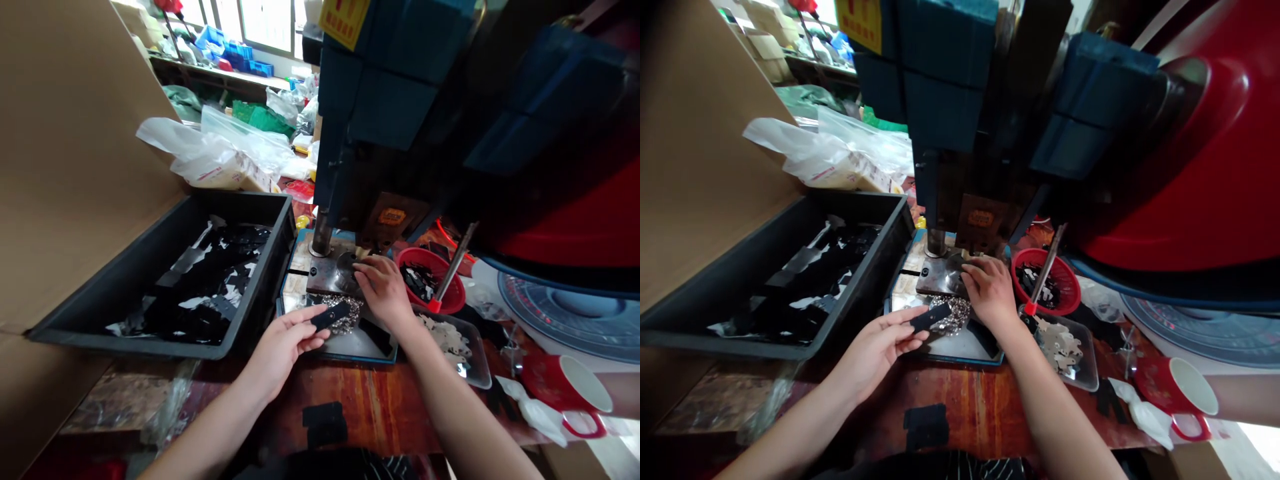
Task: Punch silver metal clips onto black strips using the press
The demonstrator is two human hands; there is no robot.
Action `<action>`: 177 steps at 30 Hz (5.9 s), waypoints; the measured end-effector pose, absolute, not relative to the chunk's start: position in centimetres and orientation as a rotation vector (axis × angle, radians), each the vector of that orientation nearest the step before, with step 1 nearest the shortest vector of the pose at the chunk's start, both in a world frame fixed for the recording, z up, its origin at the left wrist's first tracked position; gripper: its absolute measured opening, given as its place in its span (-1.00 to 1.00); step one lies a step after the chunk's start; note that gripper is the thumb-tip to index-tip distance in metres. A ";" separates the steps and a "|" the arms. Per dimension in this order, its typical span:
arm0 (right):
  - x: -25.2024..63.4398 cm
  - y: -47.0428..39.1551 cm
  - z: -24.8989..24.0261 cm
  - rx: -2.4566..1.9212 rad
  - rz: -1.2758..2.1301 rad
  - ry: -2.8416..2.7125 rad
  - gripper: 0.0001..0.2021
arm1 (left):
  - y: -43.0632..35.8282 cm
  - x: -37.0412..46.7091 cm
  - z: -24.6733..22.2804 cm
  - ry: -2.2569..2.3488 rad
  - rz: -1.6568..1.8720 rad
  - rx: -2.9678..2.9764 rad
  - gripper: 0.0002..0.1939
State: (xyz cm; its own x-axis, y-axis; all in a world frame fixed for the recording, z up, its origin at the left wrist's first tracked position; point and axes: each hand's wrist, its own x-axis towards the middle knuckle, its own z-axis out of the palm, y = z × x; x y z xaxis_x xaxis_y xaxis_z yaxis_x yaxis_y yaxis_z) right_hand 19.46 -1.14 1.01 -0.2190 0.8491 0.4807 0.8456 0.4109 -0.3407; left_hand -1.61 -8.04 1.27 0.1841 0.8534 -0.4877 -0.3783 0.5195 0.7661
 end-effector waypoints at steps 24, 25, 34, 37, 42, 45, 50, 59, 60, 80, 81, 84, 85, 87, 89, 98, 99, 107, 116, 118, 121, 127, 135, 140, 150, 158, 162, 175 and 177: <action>17.5 -7.1 0.4 -1.250 1.174 -1.149 -0.70 | -5.9 0.3 1.5 0.887 1.073 0.695 -0.56; 17.5 -7.0 0.4 -1.264 1.136 -1.181 -0.69 | -5.8 0.5 1.4 0.905 1.085 0.739 -0.58; 18.3 -2.6 -0.1 -1.400 0.569 -1.455 -0.82 | -1.0 2.7 0.7 1.312 1.234 1.706 -0.77; 18.5 -0.6 -0.8 -1.410 0.447 -1.483 -0.83 | 0.9 3.3 0.7 1.379 1.263 1.890 -0.81; 18.5 1.0 -1.3 -1.463 0.441 -1.448 -0.84 | 2.7 3.7 0.1 1.436 1.242 1.879 -0.84; 18.5 1.3 -1.5 -1.441 0.503 -1.432 -0.82 | 3.4 3.9 -0.7 1.406 1.208 1.838 -0.82; 18.5 1.8 -1.7 -1.437 0.530 -1.416 -0.82 | 4.1 4.2 -1.2 1.360 1.168 1.772 -0.77; 18.5 2.2 -1.6 -1.437 0.569 -1.391 -0.82 | 4.2 4.2 -0.3 1.270 1.114 1.753 -0.73; 18.5 2.1 -1.6 -1.439 0.572 -1.390 -0.83 | 4.3 4.2 -0.3 1.264 1.109 1.752 -0.73; 25.5 -7.7 -1.3 -1.609 0.237 -2.071 -0.77 | -4.2 -2.2 -0.5 1.536 1.028 2.093 -0.78; 25.5 -8.3 -1.5 -1.637 0.158 -2.173 -0.76 | -4.7 -2.5 -0.9 1.551 1.001 2.106 -0.77; 25.5 -9.3 -1.9 -1.691 -0.076 -2.348 -0.71 | -5.6 -2.9 -1.9 1.585 0.959 2.131 -0.76; 25.6 -9.4 -2.0 -1.692 -0.129 -2.372 -0.70 | -5.7 -3.0 -2.0 1.598 0.957 2.137 -0.76; 25.8 -9.7 -2.2 -1.672 -0.185 -2.399 -0.70 | -5.9 -3.2 -2.2 1.627 0.960 2.148 -0.75; 26.2 -9.9 -2.3 -1.653 -0.204 -2.403 -0.71 | -6.0 -3.3 -2.3 1.652 0.952 2.158 -0.74; 27.0 -10.6 -2.4 -1.622 -0.181 -2.447 -0.71 | -5.7 -3.0 -2.3 1.674 0.828 2.270 -0.72; 27.1 -10.8 -2.4 -1.605 -0.166 -2.436 -0.71 | -5.5 -3.0 -2.2 1.672 0.812 2.283 -0.72; 27.5 -12.8 -3.3 -1.494 -0.053 -2.302 -0.76 | -4.1 -1.9 -1.0 1.760 0.608 2.395 -0.72; 25.9 -14.9 -5.0 -1.473 -0.075 -2.132 -0.81 | -3.9 -1.3 -1.2 1.696 0.585 2.432 -0.72; 25.7 -15.1 -5.6 -1.469 -0.079 -2.093 -0.81 | -4.1 -1.4 -1.2 1.691 0.606 2.440 -0.72; 25.6 -15.4 -6.2 -1.455 -0.072 -2.056 -0.80 | -4.2 -1.6 -1.4 1.695 0.669 2.438 -0.71; 24.2 -13.1 -4.2 -1.491 -0.029 -1.900 -0.86 | -4.0 -2.4 -1.6 1.716 0.951 2.292 -0.71; 19.1 -2.3 0.3 -1.530 -0.006 -1.739 -0.88 | -4.0 -1.8 0.2 1.572 1.169 1.880 -0.78; 18.0 0.5 0.2 -1.580 -0.063 -1.800 -0.87 | -3.4 -1.2 0.6 1.514 1.182 1.711 -0.72; 18.7 -1.3 0.9 -1.432 -0.163 -2.039 -0.78 | -0.5 1.4 0.7 1.319 1.306 1.537 -0.76; 19.5 -1.3 -0.3 -1.333 0.022 -1.856 -0.74 | 1.5 3.3 0.7 1.445 1.266 1.777 -0.80; 19.5 -1.5 -0.6 -1.343 -0.052 -1.920 -0.76 | 2.1 3.6 0.4 1.476 1.273 1.835 -0.84; 19.5 -1.8 0.5 -1.412 -0.197 -2.060 -0.75 | 3.2 3.1 -0.4 1.480 1.207 1.910 -0.83; 19.2 -1.7 1.0 -1.432 -0.214 -2.081 -0.75 | 3.5 3.2 -0.5 1.459 1.196 1.907 -0.82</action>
State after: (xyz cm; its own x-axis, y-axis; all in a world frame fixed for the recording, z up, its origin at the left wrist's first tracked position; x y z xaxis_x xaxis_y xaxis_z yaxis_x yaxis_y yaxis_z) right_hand 19.16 -1.69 1.00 -0.2403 0.7966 0.5547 0.8927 0.4058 -0.1959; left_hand 3.22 3.50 -0.50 0.0618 0.9310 0.3597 0.5358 -0.3350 0.7751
